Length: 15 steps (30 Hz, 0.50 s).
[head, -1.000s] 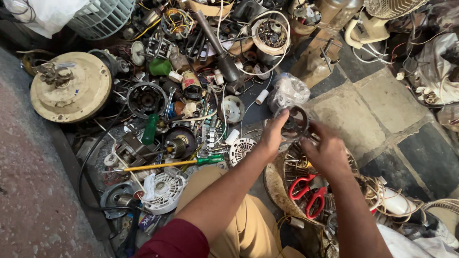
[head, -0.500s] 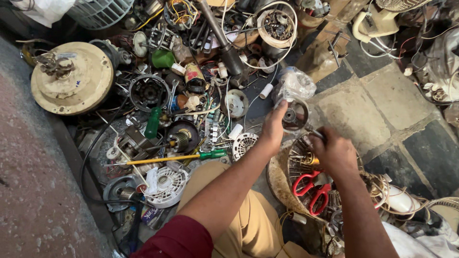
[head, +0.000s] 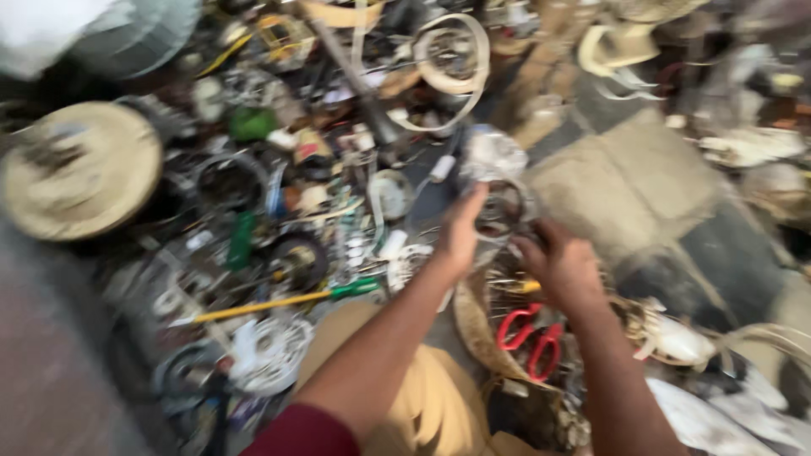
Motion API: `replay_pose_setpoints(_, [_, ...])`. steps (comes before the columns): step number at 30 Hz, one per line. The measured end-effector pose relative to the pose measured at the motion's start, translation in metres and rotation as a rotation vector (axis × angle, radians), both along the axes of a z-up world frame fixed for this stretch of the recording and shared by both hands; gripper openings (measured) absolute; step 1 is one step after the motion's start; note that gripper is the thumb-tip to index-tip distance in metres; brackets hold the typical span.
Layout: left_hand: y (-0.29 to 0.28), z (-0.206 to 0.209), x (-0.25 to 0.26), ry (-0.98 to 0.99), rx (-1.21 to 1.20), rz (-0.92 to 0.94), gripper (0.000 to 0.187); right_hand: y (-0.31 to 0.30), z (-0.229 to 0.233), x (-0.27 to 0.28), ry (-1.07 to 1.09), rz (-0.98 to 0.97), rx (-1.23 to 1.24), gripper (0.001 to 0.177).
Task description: The person disassembles a fan motor housing by removing screws and internal components, then wipes the parts with a cloth and reassembles them.
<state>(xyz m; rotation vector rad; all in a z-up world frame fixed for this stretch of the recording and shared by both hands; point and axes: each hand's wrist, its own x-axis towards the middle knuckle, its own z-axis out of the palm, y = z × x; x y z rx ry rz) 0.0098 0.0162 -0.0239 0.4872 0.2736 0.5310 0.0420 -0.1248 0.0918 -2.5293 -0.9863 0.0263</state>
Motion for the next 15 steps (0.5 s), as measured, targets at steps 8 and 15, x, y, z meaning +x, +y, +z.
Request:
replay_pose_setpoints(8, [0.003,-0.003,0.001,-0.13,-0.003,-0.076,0.044,-0.154,0.025,0.01,-0.168,-0.214,0.446,0.019])
replay_pose_setpoints(15, [0.0,-0.009,-0.019,-0.072,0.03,-0.211,0.05,-0.43,0.072,-0.094,-0.437,-0.936,0.453,0.017])
